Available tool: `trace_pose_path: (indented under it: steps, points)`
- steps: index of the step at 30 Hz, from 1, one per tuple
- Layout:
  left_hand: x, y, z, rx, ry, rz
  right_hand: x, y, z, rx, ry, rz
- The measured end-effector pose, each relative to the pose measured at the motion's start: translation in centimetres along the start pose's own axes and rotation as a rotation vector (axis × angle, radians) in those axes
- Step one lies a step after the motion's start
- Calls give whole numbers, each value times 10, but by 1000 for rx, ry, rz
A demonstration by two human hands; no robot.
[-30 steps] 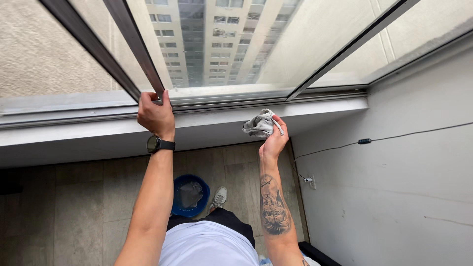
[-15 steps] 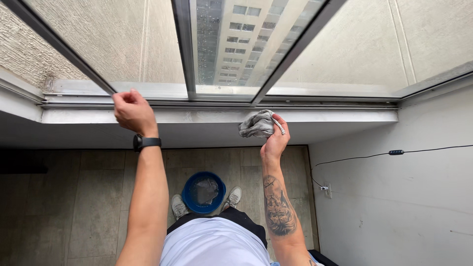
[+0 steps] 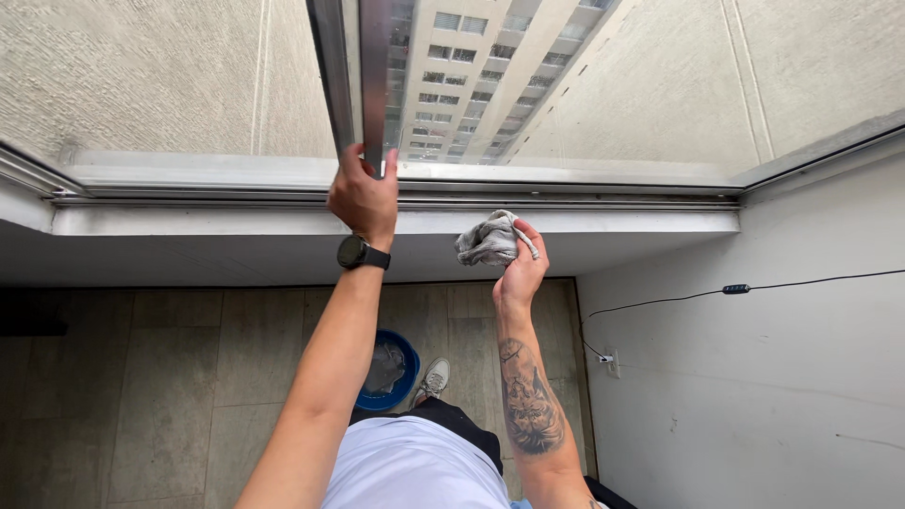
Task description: The person wipes the window frame and sill with a cloth, then rinses the cloth in a blue bucket of water and wrings it out. They continue wiping the window frame and sill with the damp cloth.
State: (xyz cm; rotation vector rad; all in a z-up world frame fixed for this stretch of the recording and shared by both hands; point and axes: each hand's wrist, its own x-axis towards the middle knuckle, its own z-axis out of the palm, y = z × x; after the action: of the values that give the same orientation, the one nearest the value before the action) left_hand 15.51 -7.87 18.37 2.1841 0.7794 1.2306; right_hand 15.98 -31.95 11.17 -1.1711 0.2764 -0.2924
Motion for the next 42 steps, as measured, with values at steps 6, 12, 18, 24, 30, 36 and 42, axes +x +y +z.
trace_pose_path:
  steps: [6, 12, 18, 24, 30, 36, 42]
  points:
    - [14, -32, 3, 113, 64, 2, 6, -2, -6, -1, 0, 10]
    - [21, -40, -7, 142, 56, 1, 4, 1, 1, 12, -18, 42]
    - [21, -38, -9, 157, 33, -43, -5, 5, 0, -3, -49, 100]
    - [-18, -43, -39, -62, -283, 73, -48, -15, 5, -50, -59, 120]
    - [-118, -125, -50, -226, -1085, 268, -109, -3, -7, -39, 128, 54]
    - [-139, -136, -86, -533, -1293, 329, -174, 4, -16, 136, 297, 24]
    - [-181, -130, -106, -815, -1091, 462, -215, 60, -73, 278, 535, 82]
